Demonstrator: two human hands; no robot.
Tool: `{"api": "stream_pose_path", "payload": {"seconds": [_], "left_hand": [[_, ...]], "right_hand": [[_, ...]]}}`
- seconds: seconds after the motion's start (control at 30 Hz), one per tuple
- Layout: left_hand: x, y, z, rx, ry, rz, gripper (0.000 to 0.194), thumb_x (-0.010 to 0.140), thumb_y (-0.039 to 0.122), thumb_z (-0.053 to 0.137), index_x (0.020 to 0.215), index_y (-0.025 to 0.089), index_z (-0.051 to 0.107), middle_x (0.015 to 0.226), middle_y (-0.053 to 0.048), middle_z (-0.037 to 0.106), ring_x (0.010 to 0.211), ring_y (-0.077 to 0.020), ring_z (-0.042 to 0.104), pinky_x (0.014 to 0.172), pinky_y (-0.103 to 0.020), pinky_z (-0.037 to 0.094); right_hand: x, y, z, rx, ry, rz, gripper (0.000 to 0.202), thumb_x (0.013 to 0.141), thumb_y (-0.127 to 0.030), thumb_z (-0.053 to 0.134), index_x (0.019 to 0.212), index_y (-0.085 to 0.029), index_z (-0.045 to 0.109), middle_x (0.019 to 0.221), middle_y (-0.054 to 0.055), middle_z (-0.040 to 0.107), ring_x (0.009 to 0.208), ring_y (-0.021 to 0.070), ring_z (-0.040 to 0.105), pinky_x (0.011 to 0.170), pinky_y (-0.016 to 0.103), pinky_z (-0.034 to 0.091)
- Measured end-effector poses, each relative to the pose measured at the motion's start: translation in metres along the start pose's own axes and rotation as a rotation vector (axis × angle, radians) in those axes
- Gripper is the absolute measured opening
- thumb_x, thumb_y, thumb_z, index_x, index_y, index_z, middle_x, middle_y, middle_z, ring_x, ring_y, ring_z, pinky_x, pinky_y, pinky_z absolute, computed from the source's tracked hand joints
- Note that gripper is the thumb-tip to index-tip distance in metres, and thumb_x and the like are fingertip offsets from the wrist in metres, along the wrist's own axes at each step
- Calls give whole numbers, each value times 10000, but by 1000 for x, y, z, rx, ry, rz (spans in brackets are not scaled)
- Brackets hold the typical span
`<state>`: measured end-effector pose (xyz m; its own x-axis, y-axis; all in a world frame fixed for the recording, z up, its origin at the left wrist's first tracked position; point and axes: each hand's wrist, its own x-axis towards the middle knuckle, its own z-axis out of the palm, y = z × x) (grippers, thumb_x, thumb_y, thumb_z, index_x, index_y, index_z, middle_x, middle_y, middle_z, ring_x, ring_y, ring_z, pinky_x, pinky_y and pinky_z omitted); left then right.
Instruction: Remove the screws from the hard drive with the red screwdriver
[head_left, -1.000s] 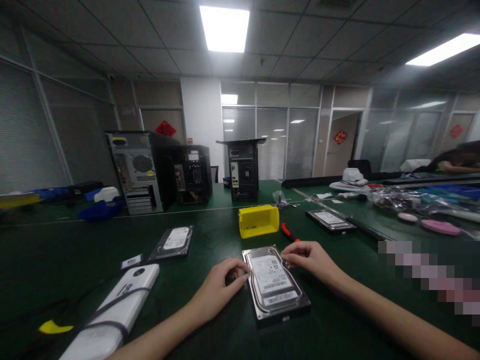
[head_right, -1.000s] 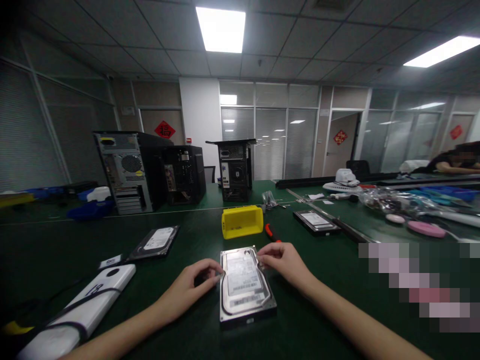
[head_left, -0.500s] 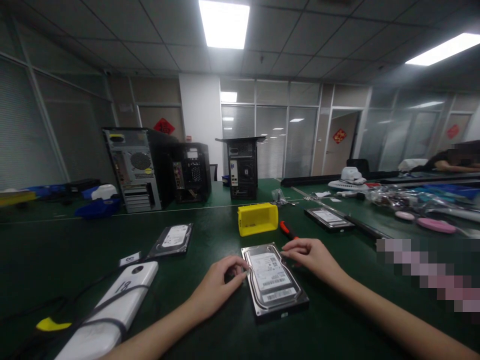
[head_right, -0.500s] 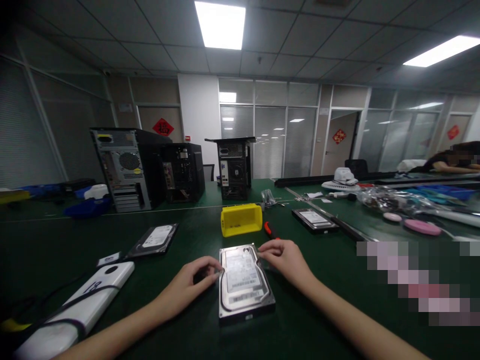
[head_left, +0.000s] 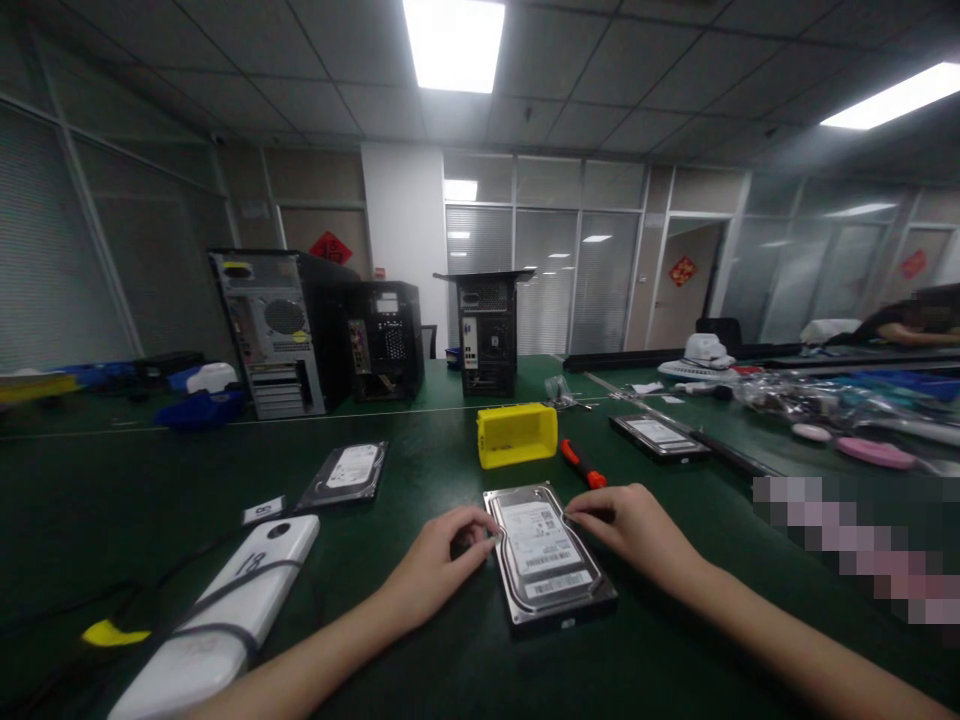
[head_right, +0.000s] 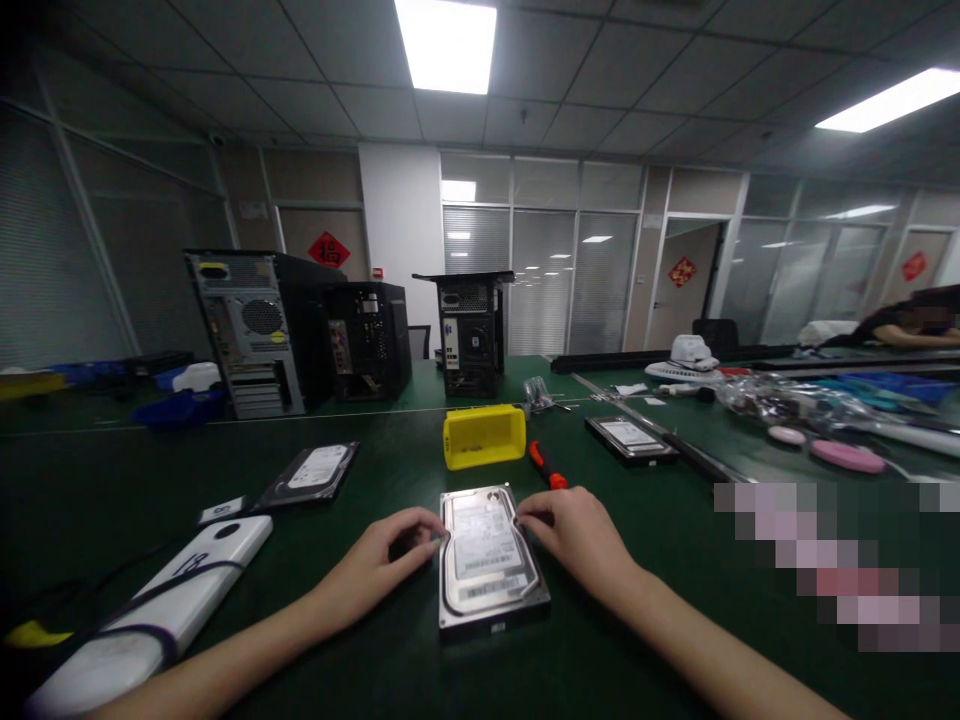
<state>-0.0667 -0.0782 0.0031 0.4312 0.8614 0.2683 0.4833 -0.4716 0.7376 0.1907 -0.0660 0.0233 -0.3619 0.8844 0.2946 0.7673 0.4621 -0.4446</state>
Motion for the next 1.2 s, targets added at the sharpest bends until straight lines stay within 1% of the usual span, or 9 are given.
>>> {"api": "stream_pose_path", "payload": {"seconds": [0.2, 0.37, 0.5, 0.57, 0.7, 0.97, 1.1, 1.2], "left_hand": [[0, 0, -1, 10, -2, 1, 182, 851, 259, 503, 972, 170, 606, 838, -10, 589, 779, -155, 537, 697, -235, 400], [0, 1, -1, 16, -6, -5, 185, 853, 258, 500, 977, 169, 603, 844, -13, 592, 784, -159, 536, 702, -243, 401], [0, 2, -2, 13, -8, -7, 184, 852, 259, 499, 975, 169, 603, 839, -12, 588, 783, -159, 535, 701, -244, 401], [-1, 3, -2, 13, -9, -13, 185, 852, 259, 499, 975, 167, 602, 831, -11, 584, 777, -157, 533, 698, -242, 401], [-1, 2, -2, 18, -9, -15, 182, 853, 257, 498, 976, 172, 602, 836, -10, 585, 779, -156, 534, 703, -241, 403], [0, -3, 0, 6, -3, 8, 184, 855, 268, 498, 978, 184, 606, 826, -5, 581, 780, -155, 540, 698, -237, 401], [0, -2, -1, 9, -8, 1, 194, 854, 269, 496, 985, 180, 609, 839, -9, 589, 777, -153, 539, 697, -234, 403], [1, -2, -1, 9, -7, -1, 197, 855, 270, 493, 986, 178, 608, 844, -12, 591, 785, -154, 541, 704, -231, 406]], "right_hand": [[-7, -8, 0, -200, -28, -86, 246, 831, -221, 504, 976, -269, 696, 940, 3, 709, 841, 194, 653, 801, 350, 484], [-11, -15, 1, -266, -57, -101, 257, 852, -190, 453, 817, -228, 705, 925, 36, 709, 822, 193, 657, 771, 314, 484], [-11, -16, 0, -285, -71, -107, 264, 856, -194, 437, 787, -219, 691, 953, 37, 704, 831, 196, 657, 773, 323, 486], [-11, -17, -1, -292, -85, -104, 254, 858, -208, 435, 829, -225, 686, 973, 34, 701, 838, 206, 657, 769, 343, 491], [-11, -17, -5, -304, -103, -90, 271, 860, -221, 429, 1006, -257, 654, 986, 23, 699, 855, 221, 657, 755, 367, 499], [-12, -14, -14, -265, -159, -164, 264, 872, -229, 423, 981, -269, 659, 1043, 4, 679, 904, 185, 642, 795, 348, 496], [-11, -12, -15, -257, -141, -184, 309, 873, -231, 430, 1119, -278, 613, 1109, 5, 648, 990, 172, 607, 852, 339, 479], [-10, -11, -13, -277, -115, -197, 318, 879, -249, 430, 1143, -268, 605, 1149, 13, 621, 1025, 167, 582, 880, 336, 465]]}}
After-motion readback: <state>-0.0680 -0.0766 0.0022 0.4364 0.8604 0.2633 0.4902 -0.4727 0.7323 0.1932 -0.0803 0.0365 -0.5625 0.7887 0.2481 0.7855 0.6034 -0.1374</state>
